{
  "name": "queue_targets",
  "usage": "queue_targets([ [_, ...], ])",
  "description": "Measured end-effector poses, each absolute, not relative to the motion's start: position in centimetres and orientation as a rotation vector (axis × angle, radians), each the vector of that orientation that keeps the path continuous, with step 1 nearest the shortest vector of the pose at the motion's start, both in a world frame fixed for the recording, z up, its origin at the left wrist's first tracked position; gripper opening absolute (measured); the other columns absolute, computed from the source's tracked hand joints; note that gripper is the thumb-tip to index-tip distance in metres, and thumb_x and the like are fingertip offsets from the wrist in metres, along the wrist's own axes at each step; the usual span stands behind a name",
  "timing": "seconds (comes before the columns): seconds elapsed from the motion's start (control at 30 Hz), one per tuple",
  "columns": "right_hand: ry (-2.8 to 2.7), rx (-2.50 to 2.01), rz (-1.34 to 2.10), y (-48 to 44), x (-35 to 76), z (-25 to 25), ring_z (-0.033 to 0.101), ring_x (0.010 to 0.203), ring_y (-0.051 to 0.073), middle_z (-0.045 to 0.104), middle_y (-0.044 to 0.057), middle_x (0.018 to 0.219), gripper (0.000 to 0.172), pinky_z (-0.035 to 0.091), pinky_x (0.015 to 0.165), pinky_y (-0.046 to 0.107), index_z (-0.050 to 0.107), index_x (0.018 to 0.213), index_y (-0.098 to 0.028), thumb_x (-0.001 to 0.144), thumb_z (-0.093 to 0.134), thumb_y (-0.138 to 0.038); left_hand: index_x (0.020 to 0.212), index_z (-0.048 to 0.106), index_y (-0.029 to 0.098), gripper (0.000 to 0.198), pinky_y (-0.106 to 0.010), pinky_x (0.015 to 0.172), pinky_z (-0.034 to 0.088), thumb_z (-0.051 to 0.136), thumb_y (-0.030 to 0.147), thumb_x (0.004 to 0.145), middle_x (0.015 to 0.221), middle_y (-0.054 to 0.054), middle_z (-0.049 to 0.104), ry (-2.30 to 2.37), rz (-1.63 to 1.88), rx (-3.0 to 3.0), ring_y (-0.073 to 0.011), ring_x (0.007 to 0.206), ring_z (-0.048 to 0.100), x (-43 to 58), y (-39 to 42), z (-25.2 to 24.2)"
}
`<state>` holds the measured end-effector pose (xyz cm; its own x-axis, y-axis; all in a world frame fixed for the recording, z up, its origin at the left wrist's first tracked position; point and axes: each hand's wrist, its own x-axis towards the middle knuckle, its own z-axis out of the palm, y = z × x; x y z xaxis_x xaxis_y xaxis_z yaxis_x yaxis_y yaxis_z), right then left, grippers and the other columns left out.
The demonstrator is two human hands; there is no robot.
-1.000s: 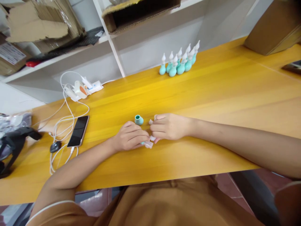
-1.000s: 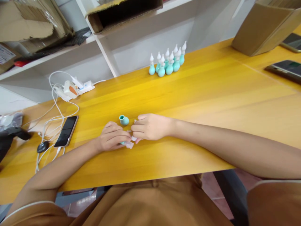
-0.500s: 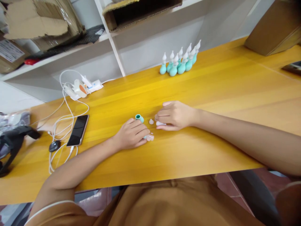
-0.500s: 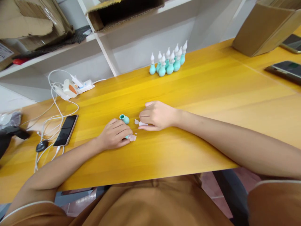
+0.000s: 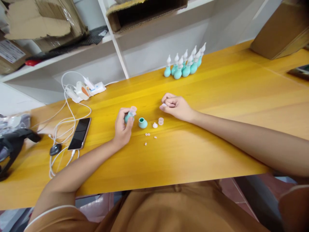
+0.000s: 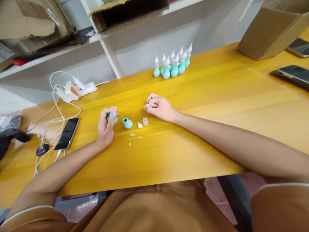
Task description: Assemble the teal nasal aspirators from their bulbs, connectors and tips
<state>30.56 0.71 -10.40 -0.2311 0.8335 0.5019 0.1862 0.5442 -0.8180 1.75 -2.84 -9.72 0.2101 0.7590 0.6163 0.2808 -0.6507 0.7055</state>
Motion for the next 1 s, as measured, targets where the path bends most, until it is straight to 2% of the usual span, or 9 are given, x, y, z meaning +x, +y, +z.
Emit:
queue_targets([
  [0.13, -1.911, -0.856, 0.791, 0.8, 30.6, -10.8, 0.049, 0.07, 0.013, 0.055, 0.0, 0.083, 0.048, 0.041, 0.069, 0.029, 0.032, 0.068, -0.022, 0.086, 0.075, -0.034, 0.123, 0.065, 0.024, 0.037, -0.038, 0.099, 0.056, 0.061, 0.057, 0.107, 0.115, -0.008, 0.076, 1.066, 1.319, 1.878, -0.0214, 0.108, 0.072, 1.9, -1.6, -10.0],
  [0.3, -2.049, -0.948, 0.772, 0.9, 31.3, -11.0, 0.05, 0.06, 0.013, 0.058, -0.005, 0.072, 0.031, 0.04, 0.063, 0.027, 0.059, 0.095, -0.022, 0.09, 0.079, -0.044, 0.123, 0.067, 0.024, 0.04, -0.043, 0.106, 0.06, 0.074, 0.056, 0.099, 0.129, -0.011, 0.077, 1.054, 1.181, 1.746, -0.0259, 0.123, 0.074, 1.9, -0.3, -10.6],
  [0.47, -2.212, -0.855, 0.668, 1.3, 31.8, -10.7, 0.058, 0.073, 0.014, 0.069, 0.006, 0.101, 0.018, 0.047, 0.074, 0.029, 0.073, 0.101, -0.02, 0.098, 0.07, -0.037, 0.122, 0.069, 0.024, 0.036, -0.046, 0.113, 0.06, 0.078, 0.048, 0.097, 0.138, -0.011, 0.075, 1.043, 1.167, 1.725, -0.0267, 0.128, 0.074, 2.0, -0.1, -11.1],
  [0.7, -2.162, -0.926, 0.688, 1.6, 32.0, -10.6, 0.057, 0.068, 0.013, 0.069, 0.007, 0.109, 0.03, 0.046, 0.07, 0.03, 0.074, 0.112, -0.02, 0.099, 0.07, -0.047, 0.124, 0.069, 0.025, 0.029, -0.042, 0.106, 0.062, 0.073, 0.043, 0.101, 0.131, -0.01, 0.076, 1.059, 1.192, 1.848, -0.0245, 0.124, 0.074, 2.2, -0.5, -10.8],
  [0.9, -2.097, -0.974, 0.35, -1.0, 30.3, -5.9, 0.053, 0.073, 0.017, 0.06, 0.004, 0.084, 0.038, 0.038, 0.071, 0.031, 0.058, 0.088, -0.019, 0.109, 0.051, -0.05, 0.118, 0.074, 0.026, 0.023, -0.037, 0.097, 0.058, 0.079, 0.038, 0.099, 0.113, -0.005, 0.072, 1.179, 1.403, 2.241, -0.0202, 0.107, 0.069, 2.5, -2.8, -8.8],
  [1.0, -2.307, -1.11, 0.282, -3.1, 27.6, -2.8, 0.051, 0.068, 0.017, 0.065, 0.004, 0.081, 0.047, 0.031, 0.065, 0.03, 0.061, 0.089, -0.019, 0.107, 0.054, -0.062, 0.118, 0.074, 0.026, 0.022, -0.037, 0.093, 0.055, 0.078, 0.037, 0.1, 0.108, -0.004, 0.072, 1.095, 1.45, 2.428, -0.0201, 0.102, 0.067, 2.5, -3.8, -8.0],
])
